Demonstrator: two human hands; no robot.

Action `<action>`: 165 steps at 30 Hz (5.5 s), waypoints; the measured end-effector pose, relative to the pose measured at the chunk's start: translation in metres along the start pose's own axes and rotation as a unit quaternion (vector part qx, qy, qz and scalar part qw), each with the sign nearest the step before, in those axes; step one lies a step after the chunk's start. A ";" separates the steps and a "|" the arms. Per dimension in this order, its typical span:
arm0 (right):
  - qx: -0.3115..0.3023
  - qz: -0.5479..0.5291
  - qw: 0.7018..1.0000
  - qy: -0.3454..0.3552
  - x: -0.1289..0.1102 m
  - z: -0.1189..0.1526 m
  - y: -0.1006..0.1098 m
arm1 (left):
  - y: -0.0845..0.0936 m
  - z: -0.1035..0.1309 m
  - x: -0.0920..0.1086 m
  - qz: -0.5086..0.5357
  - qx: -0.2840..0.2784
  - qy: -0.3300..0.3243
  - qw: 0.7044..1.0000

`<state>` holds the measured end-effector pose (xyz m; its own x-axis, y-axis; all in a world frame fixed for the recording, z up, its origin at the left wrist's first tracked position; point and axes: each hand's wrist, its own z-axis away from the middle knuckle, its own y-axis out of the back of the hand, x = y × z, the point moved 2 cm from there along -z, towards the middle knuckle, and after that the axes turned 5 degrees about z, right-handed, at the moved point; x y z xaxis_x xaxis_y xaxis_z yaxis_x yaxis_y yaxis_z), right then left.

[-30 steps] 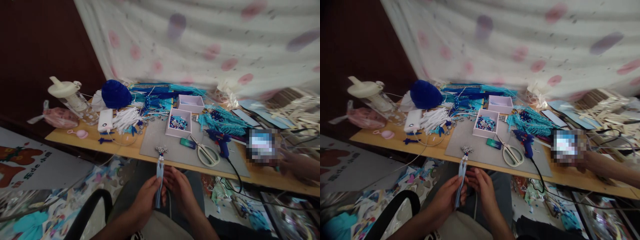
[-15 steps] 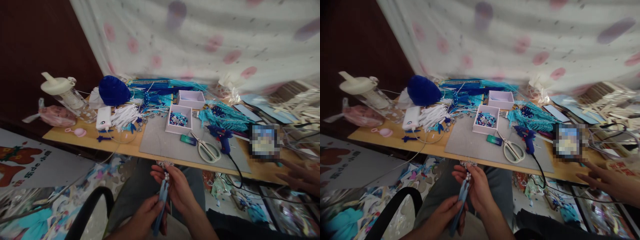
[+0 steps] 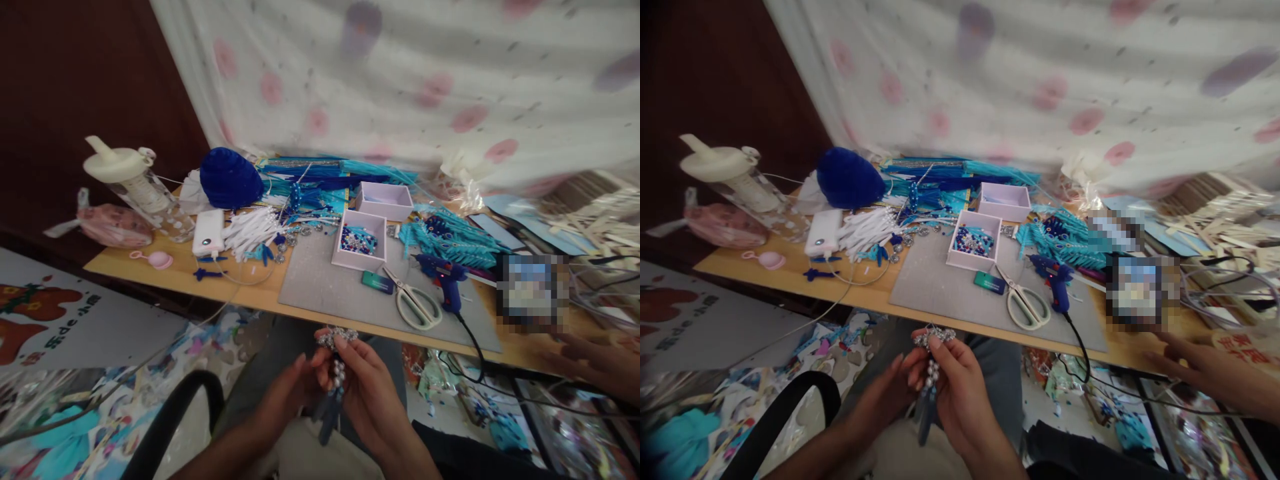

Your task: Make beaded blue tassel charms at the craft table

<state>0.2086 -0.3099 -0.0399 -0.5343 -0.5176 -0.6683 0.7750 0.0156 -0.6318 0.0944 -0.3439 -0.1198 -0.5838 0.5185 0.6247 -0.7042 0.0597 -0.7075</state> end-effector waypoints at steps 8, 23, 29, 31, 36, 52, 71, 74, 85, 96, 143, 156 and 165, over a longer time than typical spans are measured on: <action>0.000 0.010 1.000 0.006 -0.001 0.011 0.001 | -0.050 -0.012 0.047 0.079 -0.015 0.037 0.996; 0.027 -0.001 0.999 0.038 -0.006 0.012 0.011 | -0.078 -0.034 0.095 -0.100 0.054 0.006 0.993; 0.030 0.009 0.999 0.045 -0.015 0.012 0.010 | -0.073 -0.053 0.119 -0.183 0.020 -0.060 0.981; 0.027 0.016 0.998 0.055 -0.018 0.011 0.009 | -0.071 -0.059 0.130 -0.222 0.014 -0.090 0.971; 0.021 0.026 0.997 0.066 -0.019 0.006 0.007 | -0.076 -0.065 0.153 -0.283 -0.013 -0.096 0.954; 0.030 0.023 0.991 0.131 -0.008 -0.002 0.033 | -0.123 -0.082 0.169 -0.314 -0.087 -0.137 0.936; 0.039 0.184 0.945 0.269 -0.022 0.004 0.076 | -0.142 -0.060 0.158 -0.385 -0.172 -0.115 0.900; 0.066 0.232 0.919 0.312 -0.044 0.023 0.079 | -0.146 -0.056 0.158 -0.396 -0.180 -0.113 0.893; 0.078 0.387 0.842 0.367 -0.105 0.062 0.026 | -0.148 -0.046 0.142 -0.411 -0.196 -0.082 0.887; 0.086 0.372 0.849 0.364 -0.102 0.032 0.000 | -0.138 -0.037 0.139 -0.441 -0.116 -0.160 0.876; 0.069 0.355 0.864 0.350 -0.132 -0.007 -0.024 | -0.115 -0.064 0.158 -0.355 -0.129 -0.167 0.911; 0.073 0.373 0.835 0.398 -0.179 -0.027 -0.049 | -0.111 -0.087 0.175 -0.383 -0.173 -0.177 0.890; 0.055 0.378 0.836 0.394 -0.189 -0.032 -0.058 | -0.109 -0.087 0.177 -0.387 -0.156 -0.164 0.894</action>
<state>0.2543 -0.1857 0.1105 0.1003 0.3306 -0.9384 0.9948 -0.0182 0.0999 0.1029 -0.1844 0.0395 -0.0949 -0.0559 0.9939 -0.8310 0.5542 -0.0481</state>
